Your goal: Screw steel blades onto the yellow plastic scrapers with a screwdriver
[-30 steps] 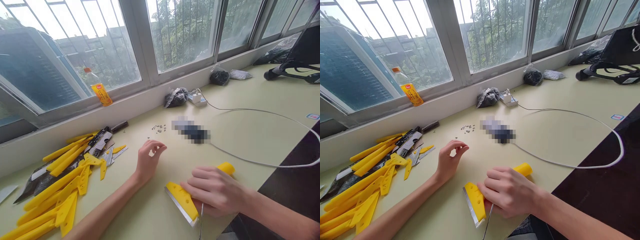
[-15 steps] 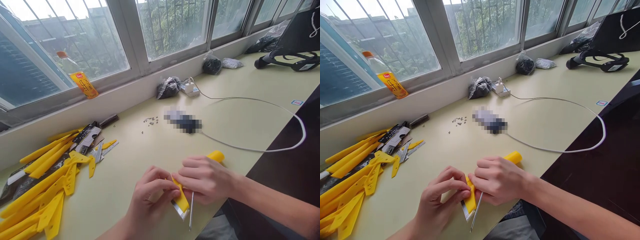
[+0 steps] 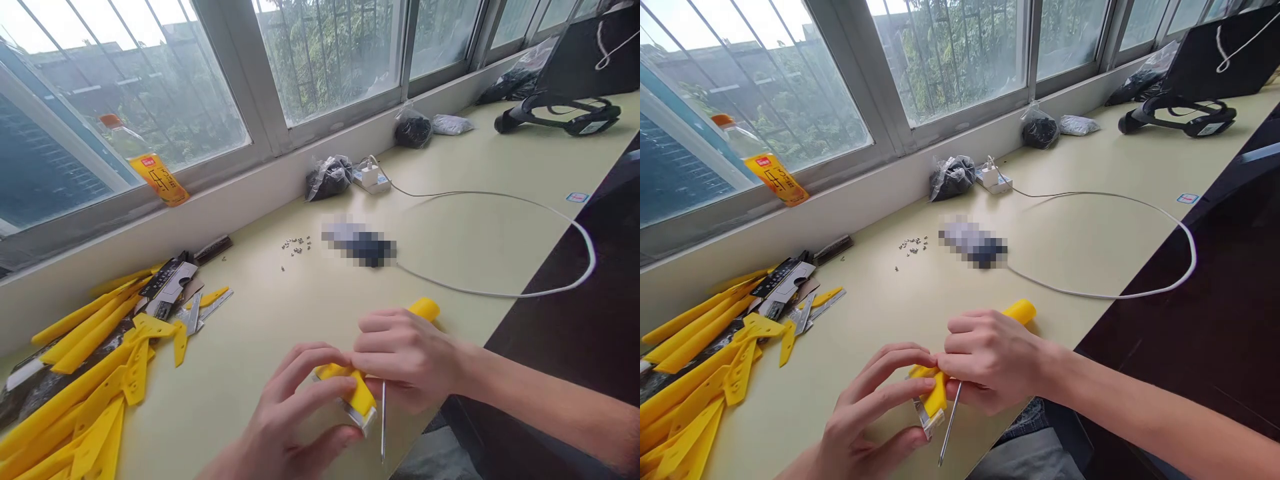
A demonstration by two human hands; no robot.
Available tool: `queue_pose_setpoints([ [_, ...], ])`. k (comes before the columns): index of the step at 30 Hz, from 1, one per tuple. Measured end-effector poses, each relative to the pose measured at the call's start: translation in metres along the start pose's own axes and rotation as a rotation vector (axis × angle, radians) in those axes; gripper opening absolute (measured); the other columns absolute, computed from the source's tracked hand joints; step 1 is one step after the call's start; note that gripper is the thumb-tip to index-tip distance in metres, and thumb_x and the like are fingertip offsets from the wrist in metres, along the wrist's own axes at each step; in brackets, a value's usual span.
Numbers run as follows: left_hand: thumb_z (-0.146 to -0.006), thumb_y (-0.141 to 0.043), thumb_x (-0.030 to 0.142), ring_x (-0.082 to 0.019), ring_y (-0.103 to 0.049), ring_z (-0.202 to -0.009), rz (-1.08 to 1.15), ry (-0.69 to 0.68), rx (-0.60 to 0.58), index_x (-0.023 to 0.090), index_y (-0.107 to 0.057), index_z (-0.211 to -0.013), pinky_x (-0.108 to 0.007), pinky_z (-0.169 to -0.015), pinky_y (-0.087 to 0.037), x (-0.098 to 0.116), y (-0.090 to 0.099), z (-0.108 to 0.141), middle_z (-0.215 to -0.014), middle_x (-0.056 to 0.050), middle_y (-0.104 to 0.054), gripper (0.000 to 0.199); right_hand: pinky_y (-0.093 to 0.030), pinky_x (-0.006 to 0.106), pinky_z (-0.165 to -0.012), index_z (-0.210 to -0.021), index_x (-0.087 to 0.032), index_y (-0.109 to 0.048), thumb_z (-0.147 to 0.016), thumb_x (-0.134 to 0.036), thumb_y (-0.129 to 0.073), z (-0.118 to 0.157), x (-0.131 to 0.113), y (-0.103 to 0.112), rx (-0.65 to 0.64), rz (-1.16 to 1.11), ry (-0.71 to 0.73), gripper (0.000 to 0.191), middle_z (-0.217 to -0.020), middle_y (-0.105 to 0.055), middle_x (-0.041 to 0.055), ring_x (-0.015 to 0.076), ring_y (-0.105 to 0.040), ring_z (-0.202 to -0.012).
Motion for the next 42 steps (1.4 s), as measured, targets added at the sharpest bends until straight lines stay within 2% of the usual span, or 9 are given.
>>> queue_pose_setpoints([
  [4,-0.093,-0.050,0.000,-0.023,-0.065,-0.112,0.057,0.011,0.008,0.027,-0.059,-0.136,-0.037,-0.089,-0.060,-0.006,-0.001,0.005,-0.125,-0.015,-0.062,0.052,-0.030,0.030,-0.053,-0.069,-0.020,-0.053,-0.090,-0.018,-0.047,-0.005,0.002,-0.002,-0.016,-0.104,-0.069,0.023,-0.059,-0.053,-0.0014,0.0140,-0.031,-0.055],
  [8,-0.095,-0.046,0.002,-0.025,-0.066,-0.114,0.116,-0.007,0.041,0.024,-0.056,-0.140,-0.037,-0.090,-0.060,-0.006,0.002,0.009,-0.127,-0.017,-0.060,0.052,-0.040,0.027,-0.061,-0.081,-0.017,-0.061,-0.094,-0.023,-0.057,-0.012,0.006,-0.007,-0.081,-0.281,-0.152,0.014,-0.066,-0.061,-0.0009,0.0117,-0.045,-0.058],
  [13,-0.098,-0.045,0.008,-0.023,-0.067,-0.108,0.181,0.212,0.114,0.023,-0.061,-0.125,-0.033,-0.085,-0.060,-0.020,0.013,0.015,-0.121,-0.014,-0.063,0.035,-0.042,0.024,-0.059,-0.083,-0.016,-0.060,-0.092,-0.032,-0.069,-0.029,0.021,-0.021,-0.101,-0.301,-0.310,0.020,-0.071,-0.062,0.0005,0.0124,-0.053,-0.065],
  [17,-0.100,-0.041,0.011,-0.021,-0.067,-0.107,0.146,0.221,0.118,0.023,-0.059,-0.126,-0.033,-0.089,-0.059,-0.026,0.025,0.030,-0.124,-0.016,-0.063,0.034,-0.041,0.025,-0.058,-0.078,-0.018,-0.054,-0.097,-0.029,-0.061,-0.042,0.014,-0.037,-0.109,-0.200,-0.093,0.023,-0.069,-0.058,-0.0003,0.0126,-0.048,-0.063],
  [20,-0.099,-0.042,0.007,-0.022,-0.065,-0.116,-0.026,0.063,-0.005,0.023,-0.054,-0.139,-0.030,-0.094,-0.057,-0.020,0.025,0.042,-0.134,-0.017,-0.060,0.045,-0.039,0.027,-0.057,-0.072,-0.021,-0.049,-0.098,-0.018,-0.050,-0.039,-0.003,-0.043,-0.127,0.003,0.118,0.027,-0.069,-0.055,0.0002,0.0136,-0.041,-0.059],
  [23,-0.098,-0.048,0.008,-0.026,-0.060,-0.127,-0.196,-0.132,-0.079,0.020,-0.046,-0.147,-0.035,-0.105,-0.052,-0.010,0.023,0.049,-0.137,-0.020,-0.059,0.051,-0.038,0.029,-0.055,-0.069,-0.021,-0.047,-0.096,-0.013,-0.051,-0.032,-0.015,-0.040,-0.121,0.071,0.190,0.028,-0.069,-0.054,0.0002,0.0145,-0.037,-0.059],
  [31,-0.096,-0.047,0.007,-0.024,-0.065,-0.117,-0.112,-0.053,-0.068,0.017,-0.052,-0.132,-0.031,-0.096,-0.055,-0.010,0.020,0.044,-0.134,-0.021,-0.060,0.039,-0.038,0.028,-0.053,-0.070,-0.024,-0.040,-0.094,-0.014,-0.052,-0.025,-0.009,-0.045,-0.190,-0.034,0.121,0.029,-0.068,-0.046,-0.0012,0.0149,-0.035,-0.058],
  [38,-0.094,-0.051,0.006,-0.019,-0.069,-0.103,-0.099,-0.004,-0.028,0.025,-0.047,-0.144,-0.025,-0.086,-0.056,-0.015,0.020,0.048,-0.132,-0.017,-0.060,0.053,-0.041,0.026,-0.055,-0.074,-0.023,-0.041,-0.092,-0.012,-0.052,-0.034,-0.004,-0.039,-0.113,-0.268,0.014,0.024,-0.073,-0.055,-0.0002,0.0130,-0.040,-0.061],
  [42,-0.093,-0.049,0.005,-0.019,-0.069,-0.100,-0.015,0.079,-0.050,0.029,-0.053,-0.137,-0.026,-0.083,-0.056,-0.018,0.022,0.044,-0.129,-0.014,-0.058,0.051,-0.042,0.023,-0.057,-0.078,-0.020,-0.051,-0.087,-0.012,-0.062,-0.040,0.004,-0.039,-0.123,-0.402,-0.060,0.016,-0.075,-0.061,0.0012,0.0123,-0.049,-0.067],
])
Point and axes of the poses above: each hand's wrist, its own z-axis away from the middle knuckle, its own y-axis out of the back of the hand, x = y × z, the point moved 6 cm from there along -z, towards the middle knuckle
